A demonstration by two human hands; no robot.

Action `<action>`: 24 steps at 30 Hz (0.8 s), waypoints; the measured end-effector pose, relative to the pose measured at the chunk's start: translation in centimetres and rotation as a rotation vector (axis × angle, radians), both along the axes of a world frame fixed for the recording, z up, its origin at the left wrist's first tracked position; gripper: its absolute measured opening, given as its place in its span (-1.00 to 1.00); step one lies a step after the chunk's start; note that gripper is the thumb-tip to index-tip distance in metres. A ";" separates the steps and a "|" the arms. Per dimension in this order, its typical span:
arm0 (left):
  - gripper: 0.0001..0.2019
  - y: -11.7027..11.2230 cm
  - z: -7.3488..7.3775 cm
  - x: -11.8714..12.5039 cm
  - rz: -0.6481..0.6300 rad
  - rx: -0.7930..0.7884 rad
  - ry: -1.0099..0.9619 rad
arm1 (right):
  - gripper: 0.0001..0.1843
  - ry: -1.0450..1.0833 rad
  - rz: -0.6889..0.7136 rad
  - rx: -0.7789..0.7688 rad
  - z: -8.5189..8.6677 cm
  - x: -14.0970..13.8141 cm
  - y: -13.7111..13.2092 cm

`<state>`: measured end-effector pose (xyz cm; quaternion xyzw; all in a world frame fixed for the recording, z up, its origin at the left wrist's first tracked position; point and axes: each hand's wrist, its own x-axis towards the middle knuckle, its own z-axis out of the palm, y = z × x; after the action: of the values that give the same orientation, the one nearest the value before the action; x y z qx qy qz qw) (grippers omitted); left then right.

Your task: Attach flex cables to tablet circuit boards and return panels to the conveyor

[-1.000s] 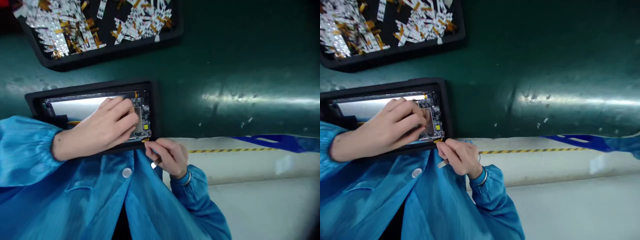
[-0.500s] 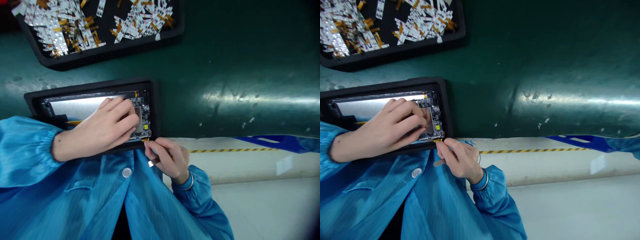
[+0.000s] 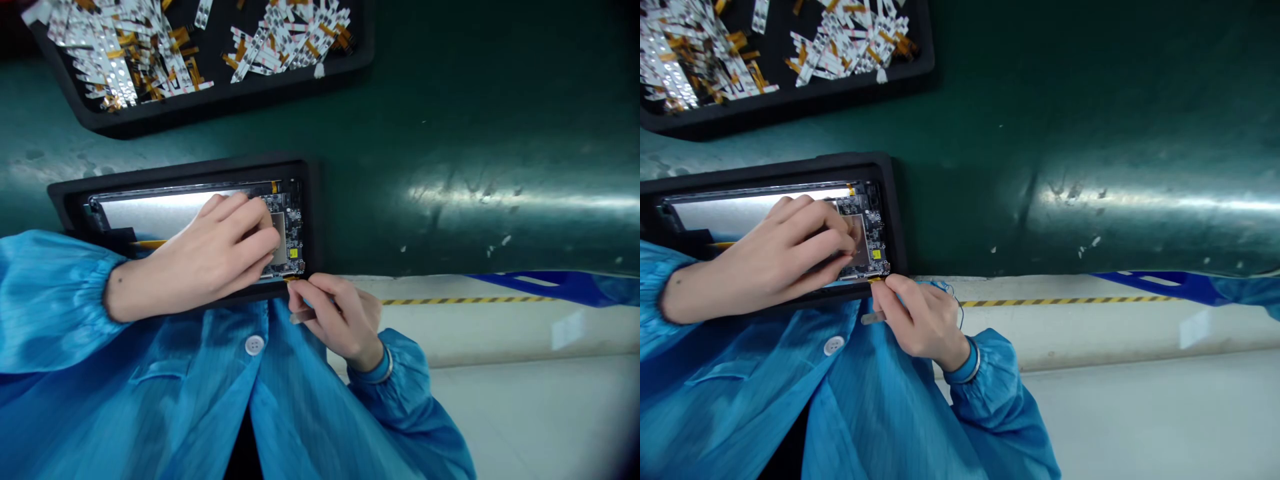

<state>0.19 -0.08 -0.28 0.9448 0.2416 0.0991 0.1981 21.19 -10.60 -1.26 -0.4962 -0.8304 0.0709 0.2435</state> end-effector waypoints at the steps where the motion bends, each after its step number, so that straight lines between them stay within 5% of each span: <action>1: -0.82 0.0 0.0 0.0 -0.001 -0.002 -0.001 | -0.92 -0.001 0.002 -0.008 0.1 0.0 0.0; 11: -0.81 0.1 -0.1 -0.1 -0.015 -0.032 -0.012 | -0.87 -0.025 -0.030 -0.089 0.5 -0.4 0.1; 24: -0.73 0.7 -0.1 -1.1 -0.191 -0.295 -0.114 | -0.85 0.136 -0.135 -0.087 -0.8 -0.8 -0.3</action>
<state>-0.88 0.58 -0.36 0.9169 0.1510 0.0969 0.3566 20.39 -10.92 -2.01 -0.5549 -0.7729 0.1238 0.2819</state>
